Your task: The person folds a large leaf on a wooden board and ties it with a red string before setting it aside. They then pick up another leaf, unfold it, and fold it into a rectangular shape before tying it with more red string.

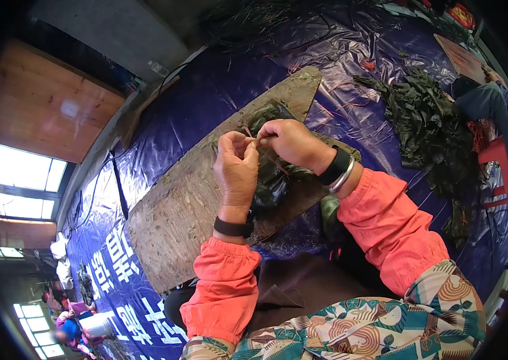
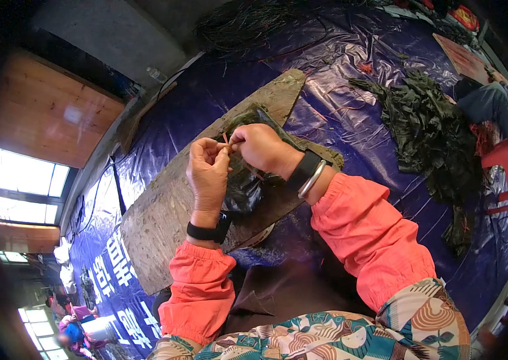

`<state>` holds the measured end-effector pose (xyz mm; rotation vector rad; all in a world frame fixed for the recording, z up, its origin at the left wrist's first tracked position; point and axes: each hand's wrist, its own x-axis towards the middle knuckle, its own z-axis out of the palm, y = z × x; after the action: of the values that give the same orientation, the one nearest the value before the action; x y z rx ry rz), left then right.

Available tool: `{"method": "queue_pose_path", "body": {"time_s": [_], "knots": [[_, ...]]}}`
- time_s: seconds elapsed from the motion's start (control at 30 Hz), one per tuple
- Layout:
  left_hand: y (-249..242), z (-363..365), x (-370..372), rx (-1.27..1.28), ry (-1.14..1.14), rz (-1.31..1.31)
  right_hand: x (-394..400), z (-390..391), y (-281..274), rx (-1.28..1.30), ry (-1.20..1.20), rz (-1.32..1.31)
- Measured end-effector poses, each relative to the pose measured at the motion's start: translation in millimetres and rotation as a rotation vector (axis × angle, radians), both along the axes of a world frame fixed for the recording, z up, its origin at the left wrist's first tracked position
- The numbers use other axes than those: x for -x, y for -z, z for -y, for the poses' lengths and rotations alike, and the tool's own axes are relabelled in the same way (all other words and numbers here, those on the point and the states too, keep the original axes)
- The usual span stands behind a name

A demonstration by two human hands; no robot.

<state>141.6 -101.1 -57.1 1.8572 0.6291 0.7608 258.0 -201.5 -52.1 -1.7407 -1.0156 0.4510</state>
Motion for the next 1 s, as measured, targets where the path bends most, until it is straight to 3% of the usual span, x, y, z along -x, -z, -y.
{"method": "queue_pose_path", "body": {"time_s": [0.03,0.07,0.13,0.17,0.23,0.47,0.67,0.8,0.87,1.0], "knots": [[-1.6,0.8,1.2,-0.059,0.011,-0.019,-0.2,0.6,-1.3,0.022,-0.030,-0.177],[-3.3,1.7,2.3,-0.118,0.022,-0.038,-3.4,1.0,1.0,0.022,-0.030,-0.178],[-9.3,3.7,2.9,-0.245,0.016,-0.013,-12.1,1.7,5.2,-0.054,-0.175,-1.014],[-11.5,4.4,3.1,-0.371,0.010,0.013,-12.4,1.5,7.6,-0.055,-0.176,-1.014],[-12.6,5.6,4.3,-0.363,0.023,0.027,-11.4,1.9,8.0,-0.068,-0.182,-1.176],[-11.5,4.3,8.9,-0.355,0.001,0.022,-12.6,3.7,5.6,-0.059,-0.204,-1.139],[-15.4,1.6,14.2,-0.397,-0.021,-0.059,-6.4,4.3,-3.4,-0.033,-0.225,-0.766],[-10.9,-5.2,21.9,-0.297,0.034,-0.052,-5.3,9.4,-14.3,-0.014,-0.086,-0.464],[-16.4,-6.1,27.0,0.228,0.092,-0.151,-7.5,8.8,-12.0,-0.008,-0.034,-0.370],[-17.6,-8.7,31.3,0.467,0.179,-0.111,-9.4,5.1,0.7,-0.050,0.011,-0.259]]}}
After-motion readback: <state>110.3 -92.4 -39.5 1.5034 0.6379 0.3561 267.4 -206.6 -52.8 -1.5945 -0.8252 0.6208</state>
